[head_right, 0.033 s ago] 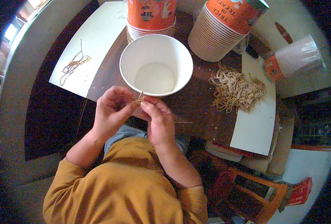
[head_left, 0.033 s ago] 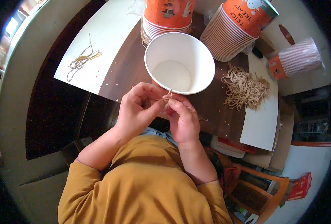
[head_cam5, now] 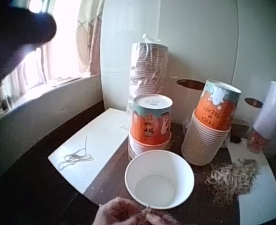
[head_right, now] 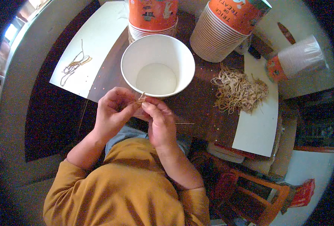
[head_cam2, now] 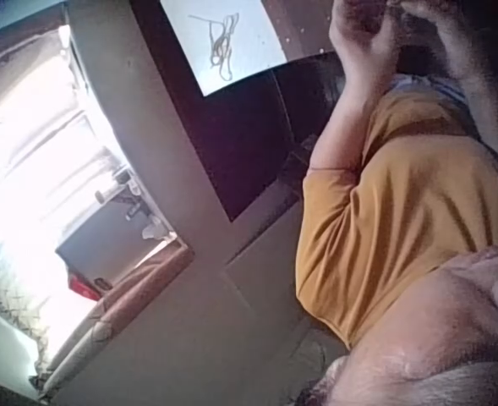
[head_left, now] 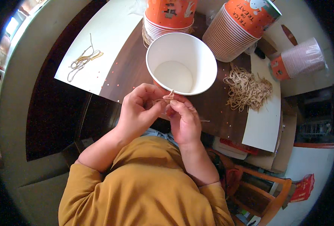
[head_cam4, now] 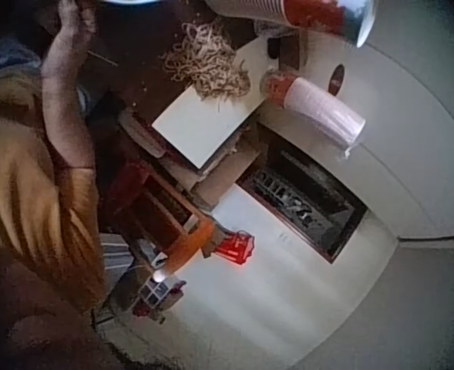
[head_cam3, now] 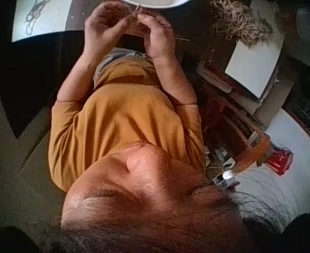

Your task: Attaching elastic strings to paper buckets/cups as part of an assembly process.

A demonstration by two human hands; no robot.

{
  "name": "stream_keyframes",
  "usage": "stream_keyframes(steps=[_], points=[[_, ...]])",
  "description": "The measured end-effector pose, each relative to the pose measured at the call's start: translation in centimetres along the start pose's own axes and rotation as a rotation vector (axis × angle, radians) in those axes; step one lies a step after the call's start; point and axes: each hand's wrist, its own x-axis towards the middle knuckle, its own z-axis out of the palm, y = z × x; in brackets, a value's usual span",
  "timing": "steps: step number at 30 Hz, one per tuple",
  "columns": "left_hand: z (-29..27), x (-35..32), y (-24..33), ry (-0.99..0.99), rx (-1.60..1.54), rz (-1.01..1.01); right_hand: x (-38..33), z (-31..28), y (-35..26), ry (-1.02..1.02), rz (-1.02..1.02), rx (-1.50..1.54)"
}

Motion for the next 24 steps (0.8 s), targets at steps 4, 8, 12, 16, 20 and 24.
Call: stream_keyframes(steps=[4, 8, 12, 16, 20, 24], points=[[-0.7, 0.1, -0.4, -0.062, 0.027, -0.043, -0.2, 0.4, -0.3, 0.004, 0.02, -0.018], [-0.3, 0.1, 0.2, -0.062, -0.111, -0.097, -0.4, 0.5, -0.4, 0.06, -0.042, -0.196], [-0.4, 0.0, -0.2, -0.055, -0.093, -0.08, -0.5, -0.3, 0.0, 0.081, -0.231, -0.389], [-0.4, 0.0, -0.4, -0.046, -0.006, -0.076, -0.4, -1.2, -0.4, 0.111, -0.357, -0.656], [-0.1, -0.3, 0.0, -0.023, 0.081, -0.078, -0.2, 0.1, -1.3, 0.076, -0.303, -0.778], [0.0, -0.3, 0.2, -0.041, 0.056, -0.087, 0.1, 0.4, -1.2, 0.038, -0.095, -0.505]])
